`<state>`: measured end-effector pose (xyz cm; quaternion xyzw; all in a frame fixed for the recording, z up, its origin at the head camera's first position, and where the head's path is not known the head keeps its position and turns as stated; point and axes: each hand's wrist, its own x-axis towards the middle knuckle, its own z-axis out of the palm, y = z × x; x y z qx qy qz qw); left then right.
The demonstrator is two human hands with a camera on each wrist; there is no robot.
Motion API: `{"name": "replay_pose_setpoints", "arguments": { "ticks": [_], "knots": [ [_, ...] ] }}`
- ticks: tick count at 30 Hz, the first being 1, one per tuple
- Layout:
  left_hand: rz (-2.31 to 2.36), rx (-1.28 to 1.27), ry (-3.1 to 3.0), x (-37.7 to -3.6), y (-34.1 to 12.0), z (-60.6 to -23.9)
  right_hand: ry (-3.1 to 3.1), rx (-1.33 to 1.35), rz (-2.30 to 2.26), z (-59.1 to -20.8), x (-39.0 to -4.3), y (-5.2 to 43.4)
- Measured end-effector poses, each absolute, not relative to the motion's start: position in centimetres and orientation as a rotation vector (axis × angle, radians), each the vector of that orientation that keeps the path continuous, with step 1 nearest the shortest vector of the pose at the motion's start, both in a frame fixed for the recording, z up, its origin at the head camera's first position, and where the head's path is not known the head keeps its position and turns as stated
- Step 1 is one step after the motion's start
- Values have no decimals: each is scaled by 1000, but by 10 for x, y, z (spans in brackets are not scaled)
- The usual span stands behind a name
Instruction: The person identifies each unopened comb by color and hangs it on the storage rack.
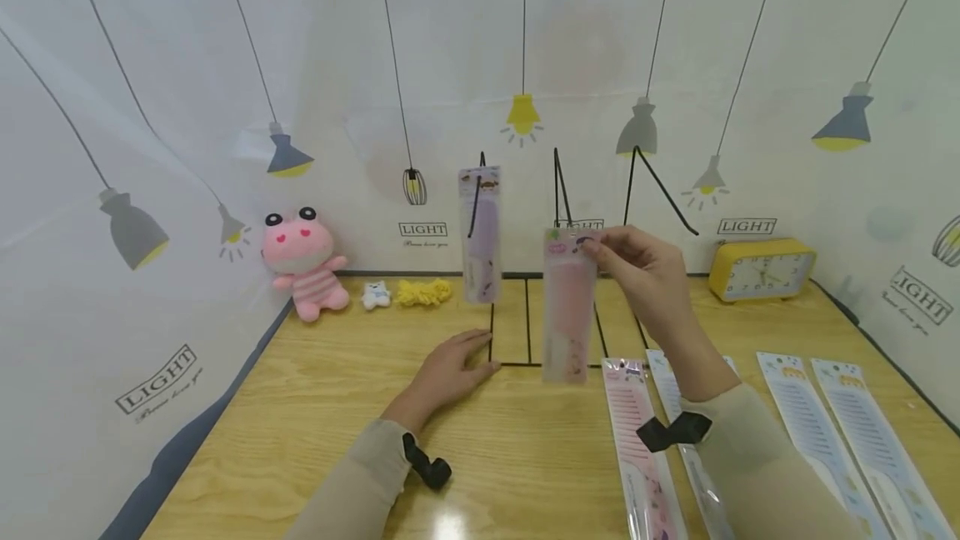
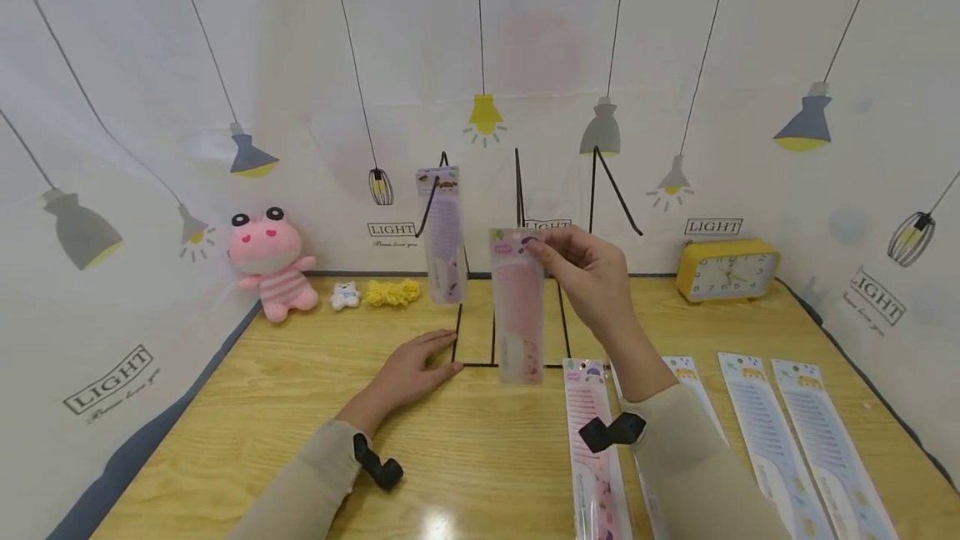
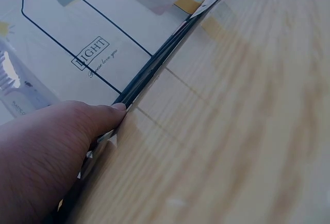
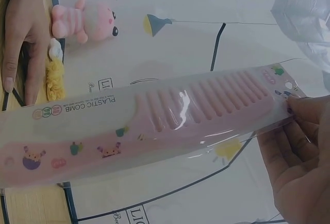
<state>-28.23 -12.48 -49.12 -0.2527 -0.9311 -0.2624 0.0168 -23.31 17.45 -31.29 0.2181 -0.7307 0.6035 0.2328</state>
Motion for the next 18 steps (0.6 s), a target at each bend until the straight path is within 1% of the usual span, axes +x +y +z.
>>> {"name": "replay_pose_setpoints", "arguments": {
  "ticks": [18],
  "knots": [
    [-805,-775,-2906,-284,-125,-493,-2045,545,1671,-315,-247,175]
  ]
}}
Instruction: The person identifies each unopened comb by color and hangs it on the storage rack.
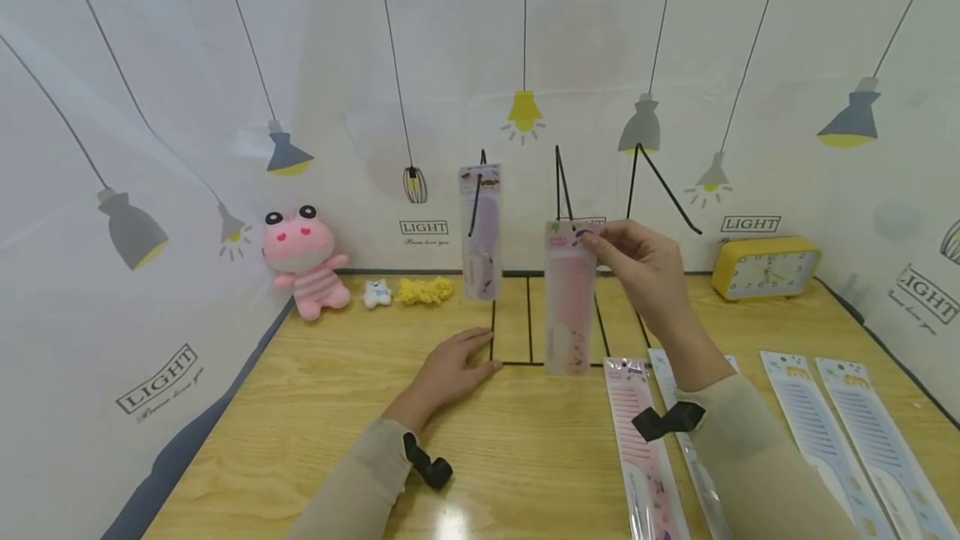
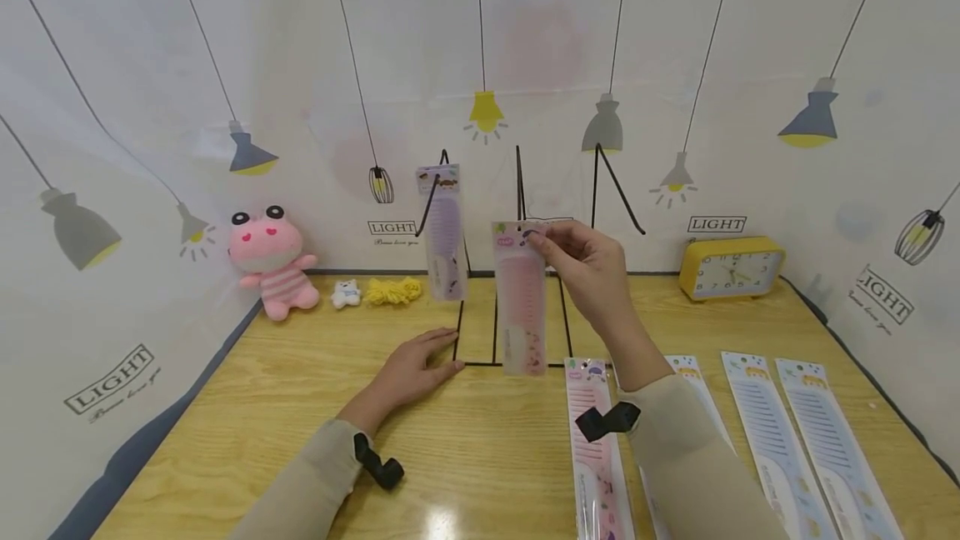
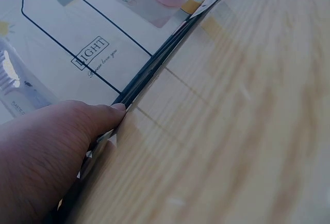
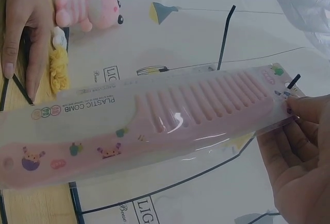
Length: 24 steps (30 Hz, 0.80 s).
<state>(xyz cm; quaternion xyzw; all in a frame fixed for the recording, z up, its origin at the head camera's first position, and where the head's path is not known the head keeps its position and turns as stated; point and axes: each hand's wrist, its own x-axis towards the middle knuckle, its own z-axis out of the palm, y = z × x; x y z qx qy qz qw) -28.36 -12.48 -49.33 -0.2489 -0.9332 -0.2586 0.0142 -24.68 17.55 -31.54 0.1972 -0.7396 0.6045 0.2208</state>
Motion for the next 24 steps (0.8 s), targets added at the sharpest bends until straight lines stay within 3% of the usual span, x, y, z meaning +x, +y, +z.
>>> {"name": "replay_pose_setpoints", "arguments": {
  "ticks": [24],
  "knots": [
    [-825,-776,-2905,-281,-124,-489,-2125,423,1606,-307,-316,173]
  ]
}}
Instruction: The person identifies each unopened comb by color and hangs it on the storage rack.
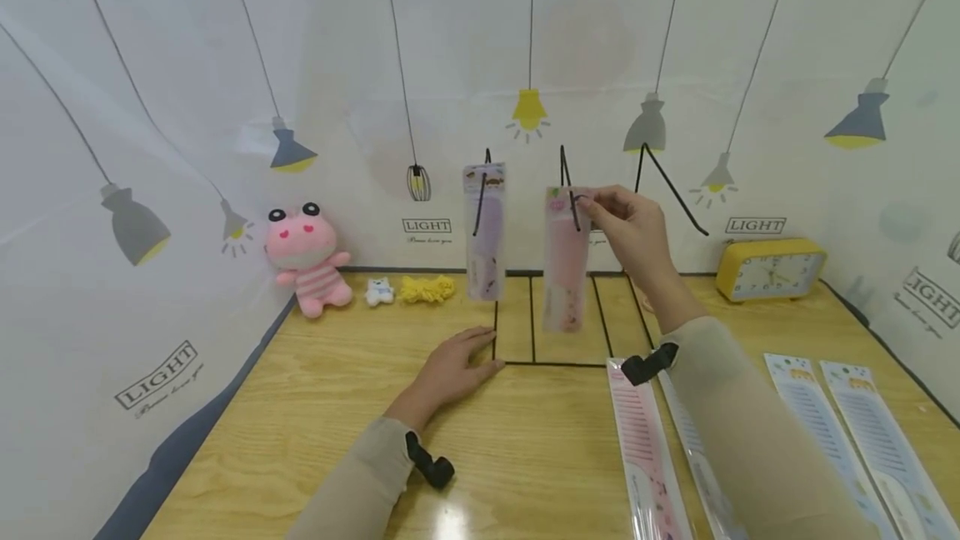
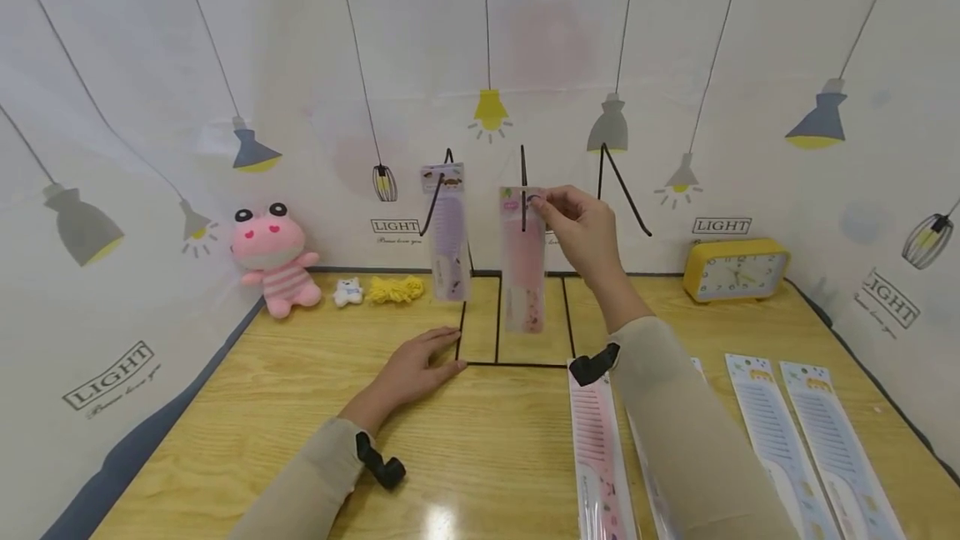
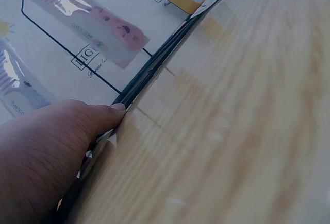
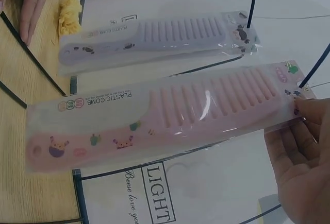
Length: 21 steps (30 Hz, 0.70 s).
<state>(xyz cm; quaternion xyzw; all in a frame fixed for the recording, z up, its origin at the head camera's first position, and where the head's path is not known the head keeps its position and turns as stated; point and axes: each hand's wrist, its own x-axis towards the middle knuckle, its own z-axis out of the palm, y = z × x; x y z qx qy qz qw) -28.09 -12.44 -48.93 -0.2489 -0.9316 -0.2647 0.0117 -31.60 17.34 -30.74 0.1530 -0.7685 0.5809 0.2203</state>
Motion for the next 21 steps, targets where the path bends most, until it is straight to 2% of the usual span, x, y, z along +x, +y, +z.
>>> {"name": "replay_pose_setpoints", "arguments": {
  "ticks": [11,21],
  "knots": [
    [-831,-758,-2912,-280,-124,-491,-2193,280,1592,-294,-357,168],
    [-816,-755,-2908,-280,-124,-489,-2279,208,1505,-290,-366,167]
  ]
}}
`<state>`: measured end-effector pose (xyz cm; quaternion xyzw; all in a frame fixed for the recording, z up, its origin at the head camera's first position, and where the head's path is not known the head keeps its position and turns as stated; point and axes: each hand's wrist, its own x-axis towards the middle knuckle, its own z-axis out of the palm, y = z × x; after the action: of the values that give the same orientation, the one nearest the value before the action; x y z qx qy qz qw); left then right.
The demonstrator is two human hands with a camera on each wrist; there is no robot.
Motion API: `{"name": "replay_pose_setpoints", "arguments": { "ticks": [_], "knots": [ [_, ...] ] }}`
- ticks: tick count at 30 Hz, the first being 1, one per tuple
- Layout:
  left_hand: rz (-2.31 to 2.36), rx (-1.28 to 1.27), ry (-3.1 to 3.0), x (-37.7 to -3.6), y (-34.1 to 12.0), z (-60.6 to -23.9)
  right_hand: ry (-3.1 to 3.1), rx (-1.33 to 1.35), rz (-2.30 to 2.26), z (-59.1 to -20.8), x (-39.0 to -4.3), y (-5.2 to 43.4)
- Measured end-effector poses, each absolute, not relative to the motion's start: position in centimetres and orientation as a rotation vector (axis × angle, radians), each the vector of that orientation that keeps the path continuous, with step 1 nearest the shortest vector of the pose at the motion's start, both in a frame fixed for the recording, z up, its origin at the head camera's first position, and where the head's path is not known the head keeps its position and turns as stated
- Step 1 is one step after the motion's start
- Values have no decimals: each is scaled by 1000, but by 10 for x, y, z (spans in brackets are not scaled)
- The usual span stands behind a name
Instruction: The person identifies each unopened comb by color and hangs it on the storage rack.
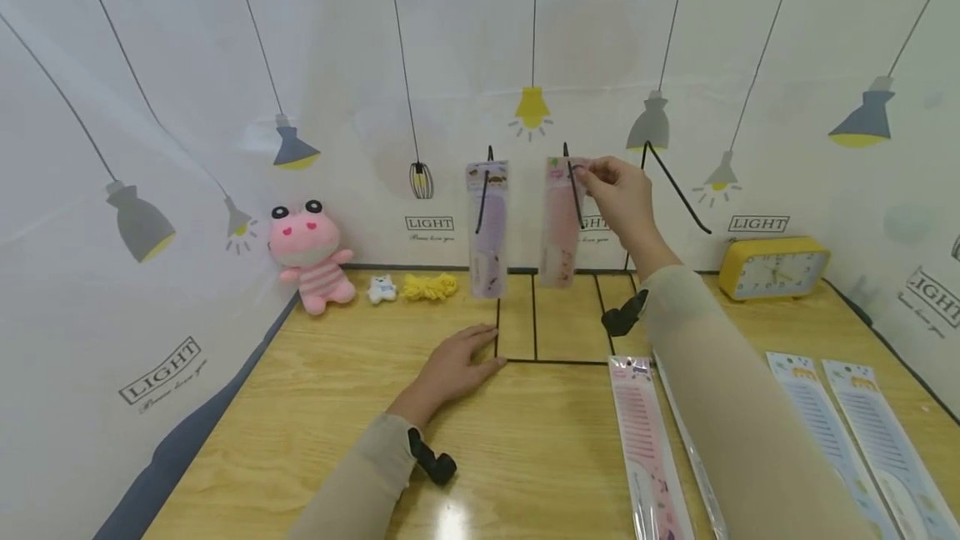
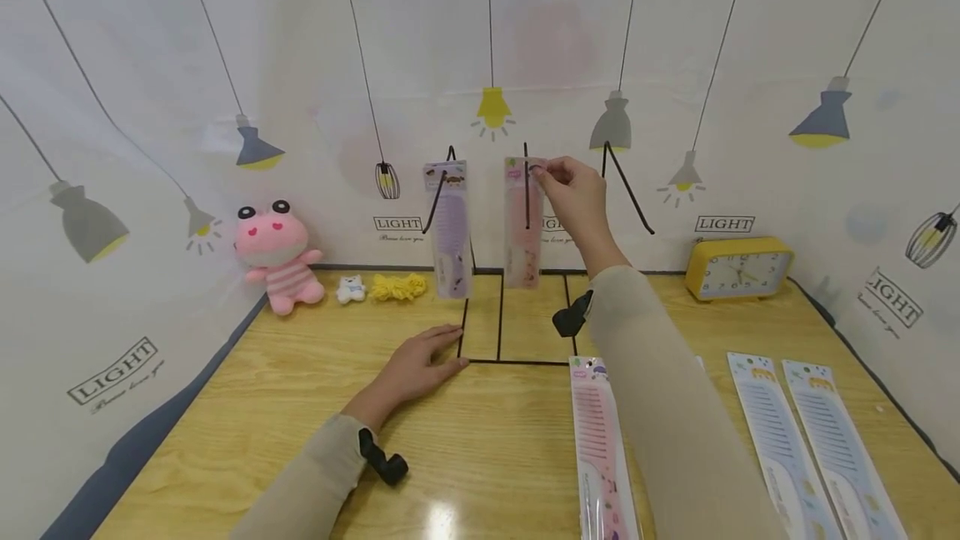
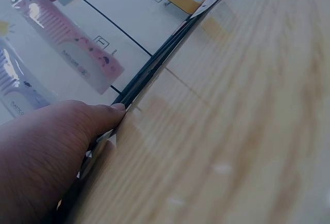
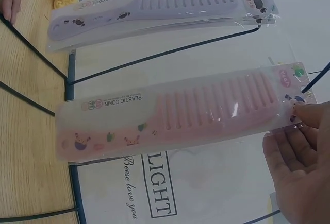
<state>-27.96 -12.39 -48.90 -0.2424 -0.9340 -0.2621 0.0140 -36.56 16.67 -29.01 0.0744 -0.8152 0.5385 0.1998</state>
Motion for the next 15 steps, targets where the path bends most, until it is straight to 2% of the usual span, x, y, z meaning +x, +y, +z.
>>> {"name": "replay_pose_setpoints", "arguments": {
  "ticks": [15],
  "knots": [
    [-847,-771,-2898,-281,-123,-489,-2305,108,1530,-304,-344,180]
  ]
}}
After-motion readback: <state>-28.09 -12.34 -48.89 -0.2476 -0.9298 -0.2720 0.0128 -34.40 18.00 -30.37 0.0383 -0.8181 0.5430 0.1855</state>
